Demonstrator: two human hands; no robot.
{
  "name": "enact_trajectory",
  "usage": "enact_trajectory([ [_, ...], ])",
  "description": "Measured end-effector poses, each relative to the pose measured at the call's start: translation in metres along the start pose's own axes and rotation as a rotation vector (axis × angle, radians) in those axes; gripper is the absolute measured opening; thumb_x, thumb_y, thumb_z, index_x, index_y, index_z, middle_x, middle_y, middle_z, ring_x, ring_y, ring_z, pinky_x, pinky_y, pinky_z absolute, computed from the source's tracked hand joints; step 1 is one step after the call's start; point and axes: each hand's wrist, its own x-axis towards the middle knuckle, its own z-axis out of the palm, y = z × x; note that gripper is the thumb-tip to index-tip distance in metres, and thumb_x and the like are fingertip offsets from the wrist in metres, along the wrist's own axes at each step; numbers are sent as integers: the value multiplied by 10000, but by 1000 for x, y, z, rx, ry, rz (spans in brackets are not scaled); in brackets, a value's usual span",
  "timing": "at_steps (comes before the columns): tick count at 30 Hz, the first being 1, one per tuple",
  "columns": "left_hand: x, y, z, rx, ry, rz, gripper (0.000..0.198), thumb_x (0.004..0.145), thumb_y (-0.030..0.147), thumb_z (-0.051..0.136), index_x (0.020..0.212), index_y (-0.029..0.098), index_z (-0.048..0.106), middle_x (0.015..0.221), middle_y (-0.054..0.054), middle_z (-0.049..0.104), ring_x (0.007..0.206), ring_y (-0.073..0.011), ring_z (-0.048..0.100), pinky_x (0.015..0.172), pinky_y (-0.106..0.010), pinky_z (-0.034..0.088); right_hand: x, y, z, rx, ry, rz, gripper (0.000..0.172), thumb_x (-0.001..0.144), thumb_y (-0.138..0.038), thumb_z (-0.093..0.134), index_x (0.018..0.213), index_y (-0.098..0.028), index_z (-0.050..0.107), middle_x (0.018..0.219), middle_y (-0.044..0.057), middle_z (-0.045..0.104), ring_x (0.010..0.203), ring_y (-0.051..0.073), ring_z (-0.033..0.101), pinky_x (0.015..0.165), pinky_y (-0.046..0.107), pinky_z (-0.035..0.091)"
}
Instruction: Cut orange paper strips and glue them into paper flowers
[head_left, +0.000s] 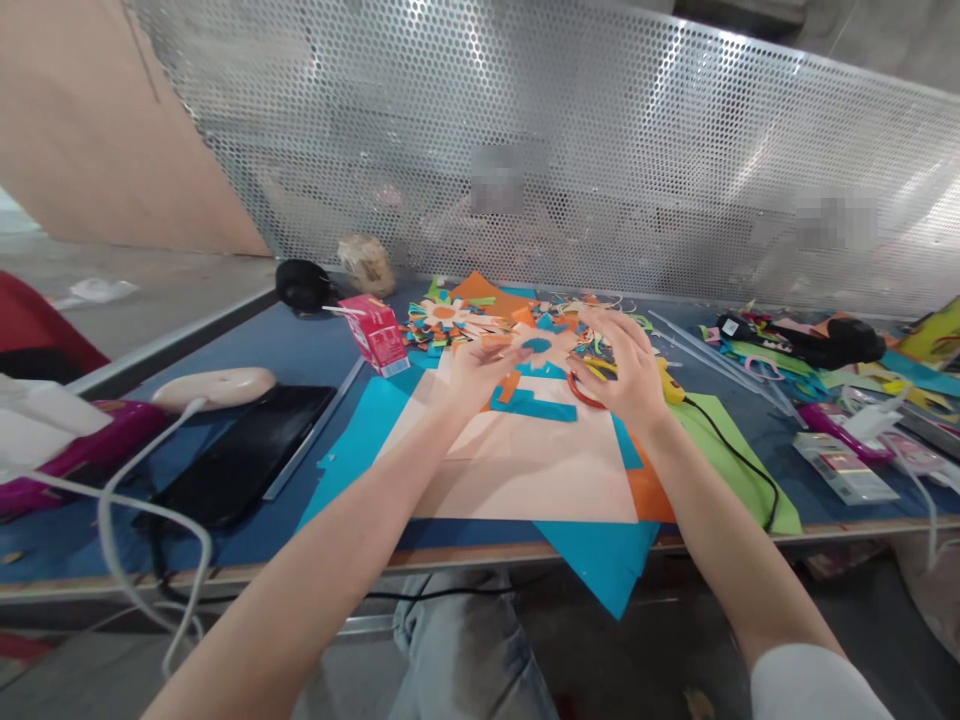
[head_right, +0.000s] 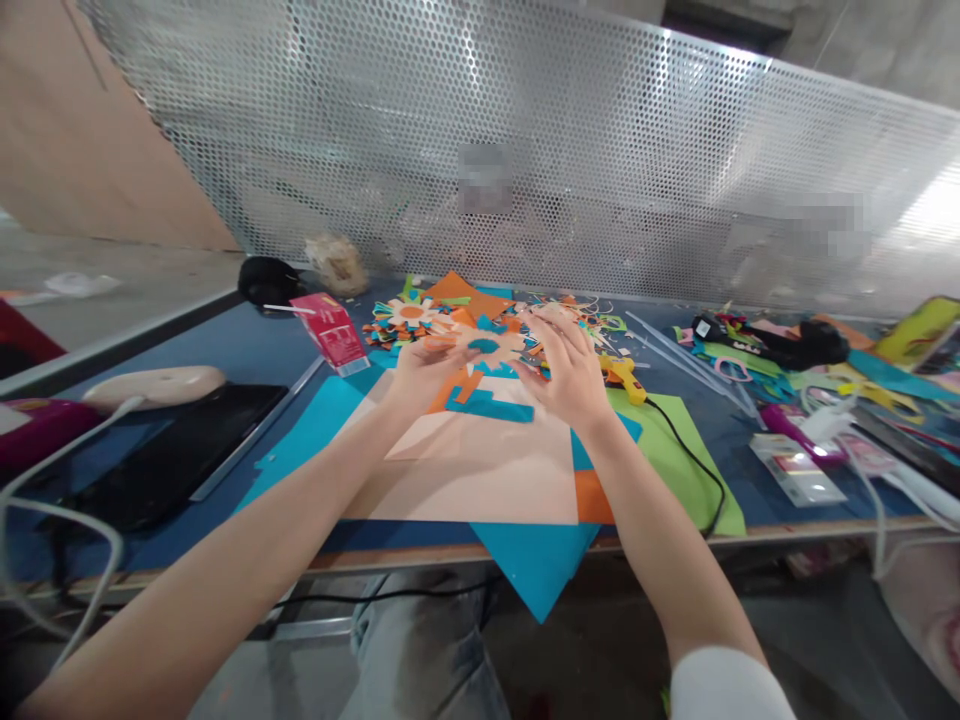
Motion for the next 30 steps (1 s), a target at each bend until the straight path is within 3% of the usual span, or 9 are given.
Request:
enact_trajectory([
  [5, -6, 14, 8, 8, -38, -169, 337, 431, 424, 802, 580, 164, 649, 631, -24, 659, 628, -159, 608, 644, -298, 511, -1, -3, 8, 263, 6, 337, 480, 784, -348, 572, 1231, -230, 442, 1153, 88, 594, 1110, 211, 521, 886, 407, 459],
  [11, -7, 11, 7, -12, -130, -283, 346, 407, 409, 814, 591, 163, 653, 621, -24, 655, 618, -143, 597, 612, -263, 483, -7, 10, 23, 481, -39, 595, 278, 748, -405, 589, 912, -184, 623, 1039, 90, 639, 972, 197, 597, 746, 339, 523],
  [26, -5, 1, 5, 57, -162, -271, 328, 465, 438, 783, 578, 168, 634, 564, -4, 593, 545, -115, 533, 531, -246, 432, -1, 6, 16, 474, 89, 542, 150, 738, -335, 608, 692, -192, 611, 844, 43, 646, 832, 157, 610, 644, 277, 509],
  [28, -5, 1, 5, 86, -165, -203, 311, 505, 444, 764, 578, 170, 637, 587, -16, 600, 566, -132, 550, 539, -262, 447, -1, 6, 15, 459, 97, 521, 134, 738, -322, 609, 694, -195, 616, 842, 41, 647, 836, 155, 606, 645, 276, 502],
  [30, -3, 2, 3, 165, -144, -8, 254, 575, 419, 735, 609, 181, 656, 701, -41, 635, 667, -165, 588, 599, -294, 475, -1, 6, 13, 450, 90, 486, 128, 744, -324, 606, 719, -199, 625, 854, 41, 645, 848, 155, 600, 653, 277, 495],
])
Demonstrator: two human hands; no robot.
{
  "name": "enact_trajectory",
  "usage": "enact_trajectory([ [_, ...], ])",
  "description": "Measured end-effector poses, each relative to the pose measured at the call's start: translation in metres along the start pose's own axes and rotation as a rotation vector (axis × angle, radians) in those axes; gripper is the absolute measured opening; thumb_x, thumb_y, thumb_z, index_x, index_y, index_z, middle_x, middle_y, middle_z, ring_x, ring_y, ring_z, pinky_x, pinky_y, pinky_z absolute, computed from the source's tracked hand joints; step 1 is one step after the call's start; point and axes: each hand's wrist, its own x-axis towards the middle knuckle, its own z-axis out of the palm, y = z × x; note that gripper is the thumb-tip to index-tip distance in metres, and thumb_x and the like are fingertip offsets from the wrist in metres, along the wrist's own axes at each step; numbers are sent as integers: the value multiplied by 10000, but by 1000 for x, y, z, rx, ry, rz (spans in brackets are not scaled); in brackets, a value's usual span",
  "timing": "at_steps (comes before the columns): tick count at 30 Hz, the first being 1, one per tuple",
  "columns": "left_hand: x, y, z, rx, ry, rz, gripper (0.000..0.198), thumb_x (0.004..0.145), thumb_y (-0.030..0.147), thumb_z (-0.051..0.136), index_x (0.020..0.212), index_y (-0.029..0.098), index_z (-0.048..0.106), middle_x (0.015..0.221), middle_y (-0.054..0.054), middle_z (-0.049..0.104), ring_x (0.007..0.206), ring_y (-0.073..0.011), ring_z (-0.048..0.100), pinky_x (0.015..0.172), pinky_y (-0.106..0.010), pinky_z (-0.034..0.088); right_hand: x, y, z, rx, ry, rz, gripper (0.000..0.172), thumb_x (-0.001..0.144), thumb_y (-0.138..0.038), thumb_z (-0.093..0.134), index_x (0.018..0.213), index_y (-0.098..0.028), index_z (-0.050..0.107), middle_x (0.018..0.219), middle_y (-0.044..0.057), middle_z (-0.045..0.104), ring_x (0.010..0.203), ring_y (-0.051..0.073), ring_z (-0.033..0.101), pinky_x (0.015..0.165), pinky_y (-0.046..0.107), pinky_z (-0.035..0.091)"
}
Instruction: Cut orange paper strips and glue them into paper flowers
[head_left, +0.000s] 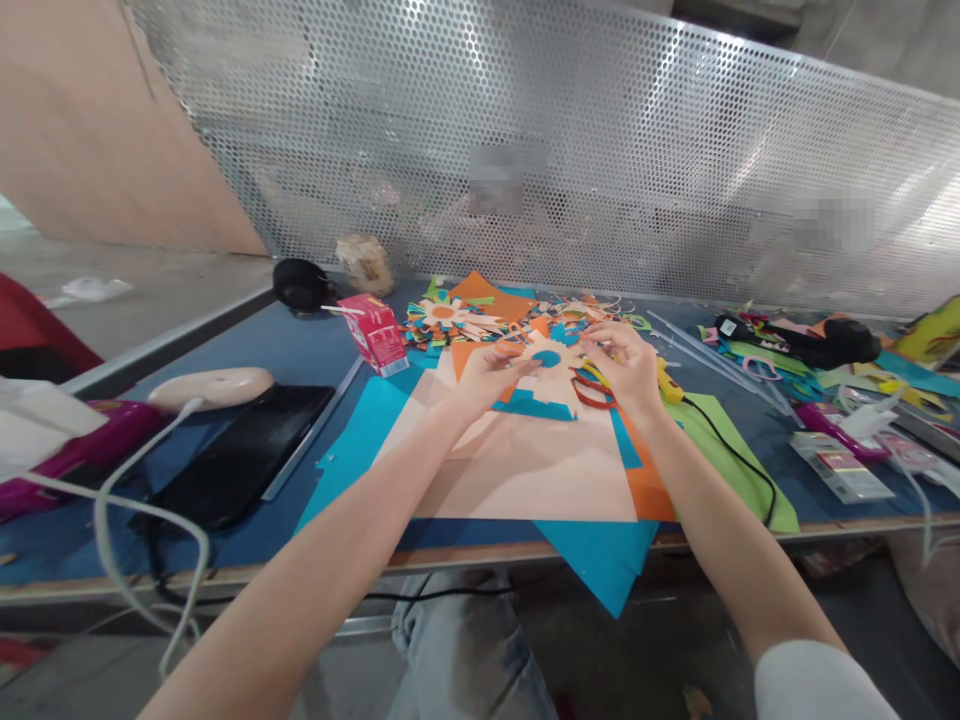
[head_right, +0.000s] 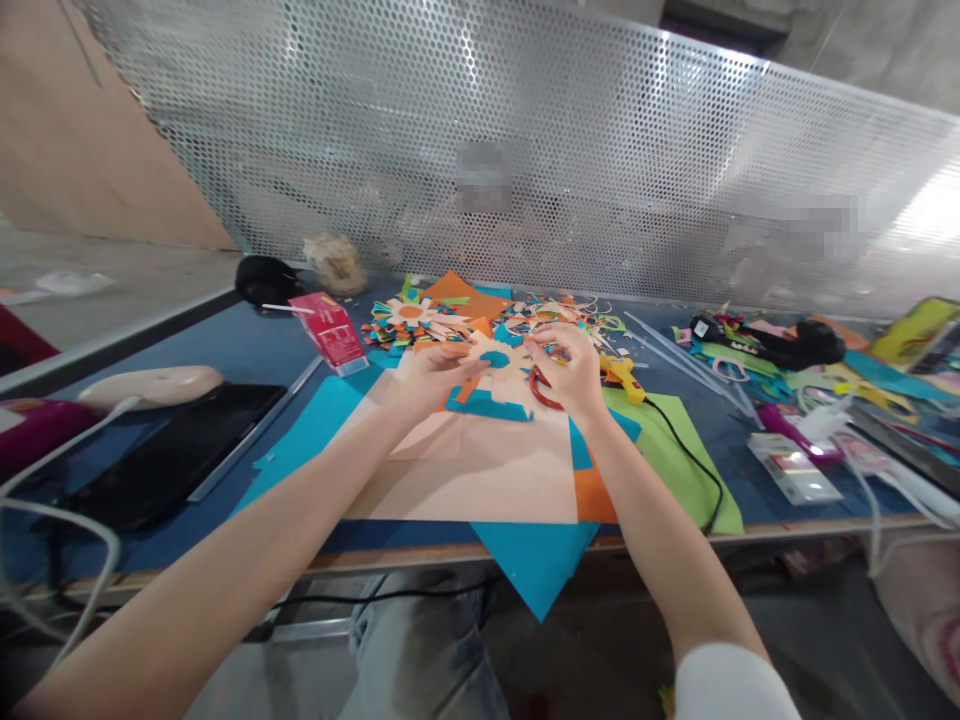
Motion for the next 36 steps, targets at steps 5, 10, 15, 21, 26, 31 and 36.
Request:
enact_trajectory([
  [5, 3, 7, -17, 498, 81, 660, 114, 753, 264, 620, 810, 277, 718, 978, -56, 612, 938, -195, 548, 781, -343, 447, 1, 0, -3, 101, -62, 88, 248, 794, -432, 521, 829, -212, 632, 920, 45, 637, 913, 161, 581, 708, 285, 486],
  [10, 2, 12, -27, 701, 160, 878, 177, 765, 207, 611, 885, 300, 702, 1027, -36, 568, 962, -183, 499, 779, -314, 426, 4, 1, 4, 350, -229, 794, 292, 712, -489, 589, 748, -199, 599, 774, 26, 636, 645, 127, 586, 485, 219, 429],
  [15, 0, 8, -26, 778, 125, 985, 226, 786, 177, 585, 938, 315, 678, 1074, -26, 541, 975, -168, 493, 764, -292, 425, 0, -8, 9, 564, -362, 943, 256, 616, -394, 704, 709, -182, 594, 598, -21, 574, 556, 89, 567, 436, 181, 351],
  [21, -2, 10, -21, 781, 92, 980, 212, 797, 191, 572, 949, 300, 671, 1064, -34, 544, 964, -162, 503, 787, -296, 424, -2, -8, 11, 579, -275, 913, 334, 469, -354, 780, 637, -171, 558, 531, -62, 528, 478, 50, 509, 425, 176, 320],
  [26, -4, 14, -19, 804, 68, 1016, 194, 806, 166, 551, 910, 269, 677, 1021, -43, 549, 978, -168, 495, 828, -321, 426, -3, -2, 14, 601, -280, 910, 333, 485, -367, 772, 630, -171, 545, 510, -79, 504, 434, 31, 476, 400, 165, 307],
  [31, -5, 15, -16, 795, 59, 1040, 200, 815, 144, 527, 893, 257, 672, 1019, -44, 554, 963, -156, 511, 826, -313, 433, -6, 6, 14, 637, -297, 891, 328, 505, -369, 773, 641, -173, 548, 485, -80, 487, 416, 31, 457, 388, 161, 308],
  [36, -5, 15, -15, 842, 49, 1015, 175, 820, 179, 529, 878, 260, 674, 1007, -39, 580, 936, -153, 518, 819, -318, 428, -6, 12, 14, 633, -284, 874, 313, 528, -361, 770, 657, -178, 551, 487, -69, 496, 398, 31, 433, 381, 167, 306],
])
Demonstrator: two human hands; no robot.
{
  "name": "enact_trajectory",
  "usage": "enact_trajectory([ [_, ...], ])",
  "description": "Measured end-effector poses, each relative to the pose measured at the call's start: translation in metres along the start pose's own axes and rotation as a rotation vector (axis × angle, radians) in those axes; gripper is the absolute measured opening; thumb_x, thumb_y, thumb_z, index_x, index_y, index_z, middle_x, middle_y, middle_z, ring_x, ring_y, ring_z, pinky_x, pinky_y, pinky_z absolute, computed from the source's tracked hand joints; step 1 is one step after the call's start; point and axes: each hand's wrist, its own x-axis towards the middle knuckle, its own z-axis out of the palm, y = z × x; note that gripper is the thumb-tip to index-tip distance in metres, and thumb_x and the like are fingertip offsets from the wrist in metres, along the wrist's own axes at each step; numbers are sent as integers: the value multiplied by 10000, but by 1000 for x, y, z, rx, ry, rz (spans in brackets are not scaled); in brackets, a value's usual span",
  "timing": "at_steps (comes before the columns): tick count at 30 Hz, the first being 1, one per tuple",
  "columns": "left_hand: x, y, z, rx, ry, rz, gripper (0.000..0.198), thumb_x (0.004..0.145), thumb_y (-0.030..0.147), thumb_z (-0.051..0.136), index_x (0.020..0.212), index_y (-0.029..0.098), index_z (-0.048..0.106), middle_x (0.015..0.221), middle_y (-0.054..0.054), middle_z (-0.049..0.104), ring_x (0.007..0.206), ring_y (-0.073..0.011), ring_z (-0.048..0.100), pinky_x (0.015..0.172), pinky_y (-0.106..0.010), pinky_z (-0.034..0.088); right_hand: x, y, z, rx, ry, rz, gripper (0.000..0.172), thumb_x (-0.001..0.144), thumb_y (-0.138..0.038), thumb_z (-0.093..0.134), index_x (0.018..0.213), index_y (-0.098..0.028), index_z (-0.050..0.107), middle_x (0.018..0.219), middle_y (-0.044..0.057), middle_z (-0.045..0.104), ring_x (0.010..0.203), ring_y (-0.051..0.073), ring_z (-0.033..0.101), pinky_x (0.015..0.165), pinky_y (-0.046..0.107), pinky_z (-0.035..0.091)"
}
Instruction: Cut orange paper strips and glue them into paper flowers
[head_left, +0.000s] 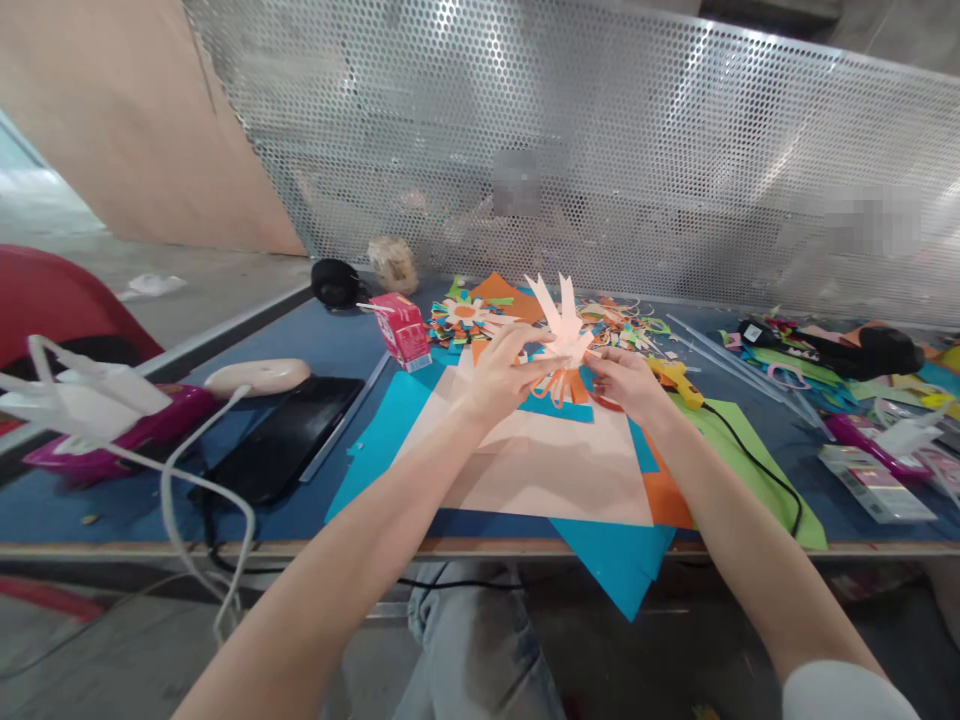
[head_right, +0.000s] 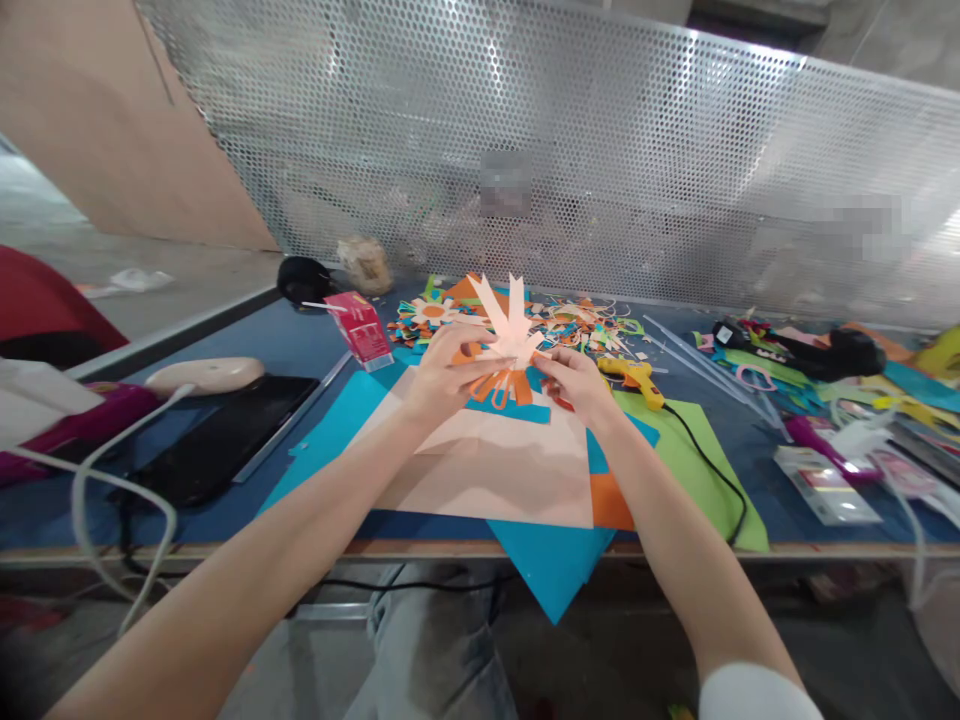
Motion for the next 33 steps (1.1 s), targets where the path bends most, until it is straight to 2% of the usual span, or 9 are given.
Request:
enact_trajectory([
  [5, 2, 4, -3, -6, -17, -16, 172, 822, 175, 528, 871, 252, 674, 1001, -44, 587, 925, -148, 518, 793, -294, 426, 3, 3, -3, 6, -33, -30, 321, 536, -373, 771, 659, -181, 546, 533, -51, 527, 438, 52, 474, 410, 184, 350],
  [14, 3, 5, -3, -21, 0, -10, 173, 811, 152, 540, 872, 242, 674, 985, -47, 581, 903, -144, 510, 775, -277, 421, 4, 3, -4, -9, -17, -22, 330, 522, -383, 780, 659, -182, 557, 547, -46, 529, 460, 64, 494, 432, 195, 372],
  [26, 4, 7, -6, -41, -51, -57, 191, 825, 177, 522, 895, 252, 683, 974, -51, 604, 892, -145, 533, 799, -293, 437, 0, -2, -1, 3, -5, -22, 334, 517, -399, 768, 650, -171, 563, 544, -55, 504, 444, 49, 464, 419, 192, 344],
  [30, 4, 8, -2, -112, -27, -166, 163, 814, 196, 545, 852, 249, 694, 932, -47, 631, 879, -146, 555, 793, -306, 448, 1, -1, -2, -24, 41, -23, 360, 515, -446, 755, 662, -182, 559, 555, -53, 518, 463, 64, 476, 443, 206, 364],
  [33, 2, 5, 5, -268, 45, -362, 139, 802, 229, 561, 787, 221, 699, 860, -43, 646, 831, -143, 576, 776, -307, 461, -1, -6, -1, -56, 141, -84, 370, 576, -529, 689, 698, -204, 563, 635, -24, 570, 540, 96, 526, 488, 224, 397],
])
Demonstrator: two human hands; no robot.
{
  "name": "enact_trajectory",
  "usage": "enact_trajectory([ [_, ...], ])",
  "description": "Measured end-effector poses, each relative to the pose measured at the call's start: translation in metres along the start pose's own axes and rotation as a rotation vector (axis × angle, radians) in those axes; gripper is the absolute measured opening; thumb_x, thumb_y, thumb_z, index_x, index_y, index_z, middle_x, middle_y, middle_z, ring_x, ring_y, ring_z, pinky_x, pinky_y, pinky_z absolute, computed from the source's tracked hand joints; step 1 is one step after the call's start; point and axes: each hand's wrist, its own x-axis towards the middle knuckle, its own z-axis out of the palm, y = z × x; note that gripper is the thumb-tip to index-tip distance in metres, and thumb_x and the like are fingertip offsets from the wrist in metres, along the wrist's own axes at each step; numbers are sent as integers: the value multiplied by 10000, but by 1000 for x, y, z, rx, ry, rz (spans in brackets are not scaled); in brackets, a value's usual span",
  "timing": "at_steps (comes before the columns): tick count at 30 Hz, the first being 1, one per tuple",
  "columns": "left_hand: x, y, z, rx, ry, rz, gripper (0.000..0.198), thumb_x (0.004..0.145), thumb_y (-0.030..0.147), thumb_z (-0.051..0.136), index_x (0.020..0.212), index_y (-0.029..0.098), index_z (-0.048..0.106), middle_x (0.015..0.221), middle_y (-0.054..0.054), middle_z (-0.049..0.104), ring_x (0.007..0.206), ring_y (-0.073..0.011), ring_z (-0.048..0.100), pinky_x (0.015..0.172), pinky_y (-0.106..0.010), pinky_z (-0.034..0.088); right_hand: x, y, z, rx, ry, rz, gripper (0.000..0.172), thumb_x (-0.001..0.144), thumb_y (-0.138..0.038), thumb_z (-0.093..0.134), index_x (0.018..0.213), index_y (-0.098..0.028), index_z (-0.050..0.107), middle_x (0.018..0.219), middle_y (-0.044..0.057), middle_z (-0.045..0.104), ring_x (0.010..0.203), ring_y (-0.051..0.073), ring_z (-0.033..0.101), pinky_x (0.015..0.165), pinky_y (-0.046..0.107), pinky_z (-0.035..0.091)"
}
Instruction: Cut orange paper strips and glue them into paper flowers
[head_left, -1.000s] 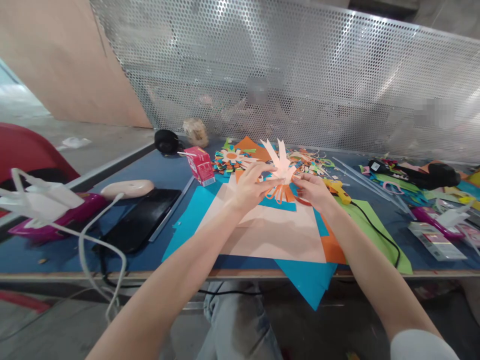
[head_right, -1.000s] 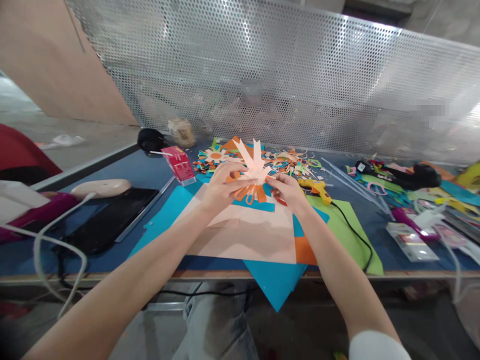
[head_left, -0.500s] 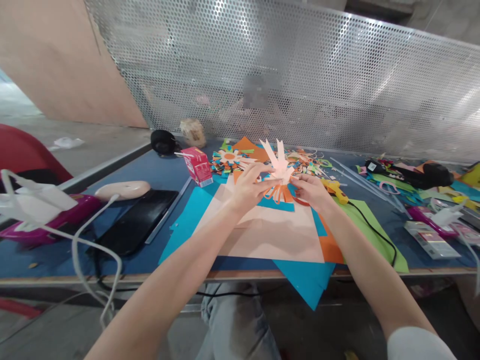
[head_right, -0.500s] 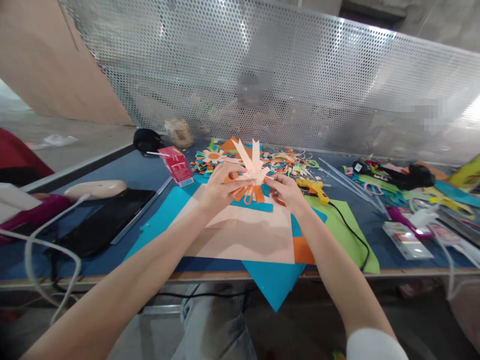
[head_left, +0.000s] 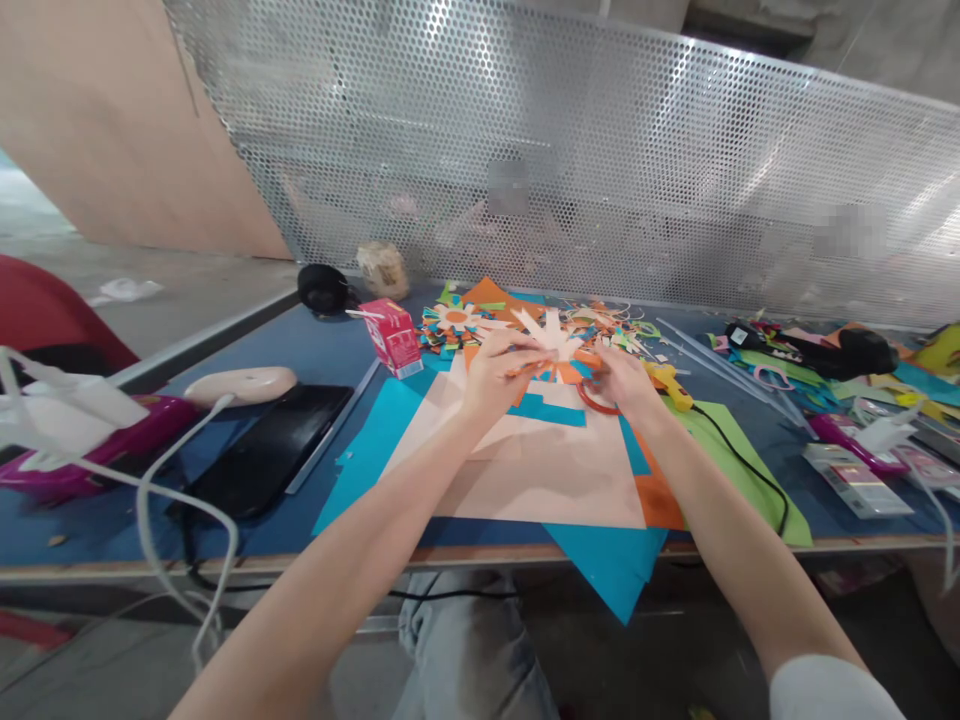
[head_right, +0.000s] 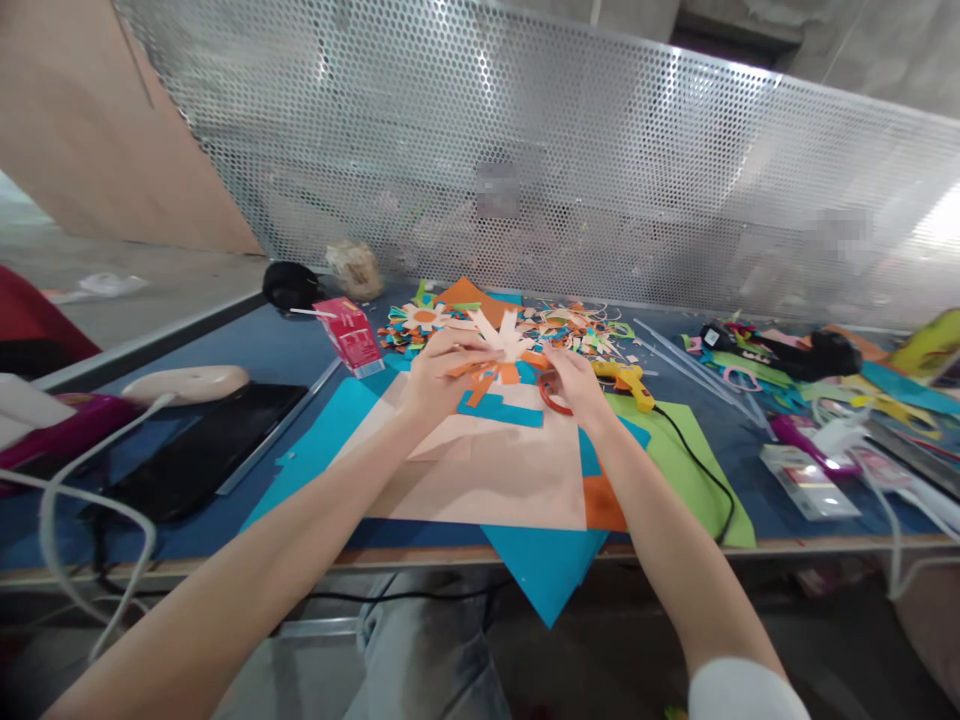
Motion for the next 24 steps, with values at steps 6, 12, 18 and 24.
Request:
enact_trajectory([
  [6, 1, -6, 11, -487, 91, -661, 273, 568, 397, 736, 630, 155, 626, 587, 12, 579, 571, -108, 529, 565, -243, 460, -8, -11, -4, -284, 140, -495, 289, 734, -486, 579, 884, -241, 611, 968, 34, 616, 818, 143, 569, 737, 284, 456],
  [12, 2, 5, 9, -653, -54, -856, 337, 505, 432, 764, 609, 138, 636, 584, -4, 603, 548, -90, 510, 536, -216, 439, -7, -7, -4, -357, 90, -519, 291, 744, -466, 576, 905, -231, 633, 973, 49, 638, 863, 177, 592, 792, 321, 465],
  [18, -1, 1, 12, -666, -100, -865, 347, 488, 434, 770, 640, 148, 647, 618, 0, 615, 578, -91, 518, 547, -207, 434, -6, -6, -2, -367, 90, -501, 229, 719, -441, 608, 799, -227, 633, 824, 33, 654, 731, 169, 597, 722, 328, 485],
  [24, 0, 1, 12, -611, -136, -856, 316, 547, 433, 733, 591, 143, 613, 541, 10, 554, 509, -82, 483, 480, -200, 399, -7, -7, -3, -292, 93, -470, 214, 677, -427, 645, 753, -227, 631, 773, 22, 647, 725, 166, 603, 733, 328, 485],
])
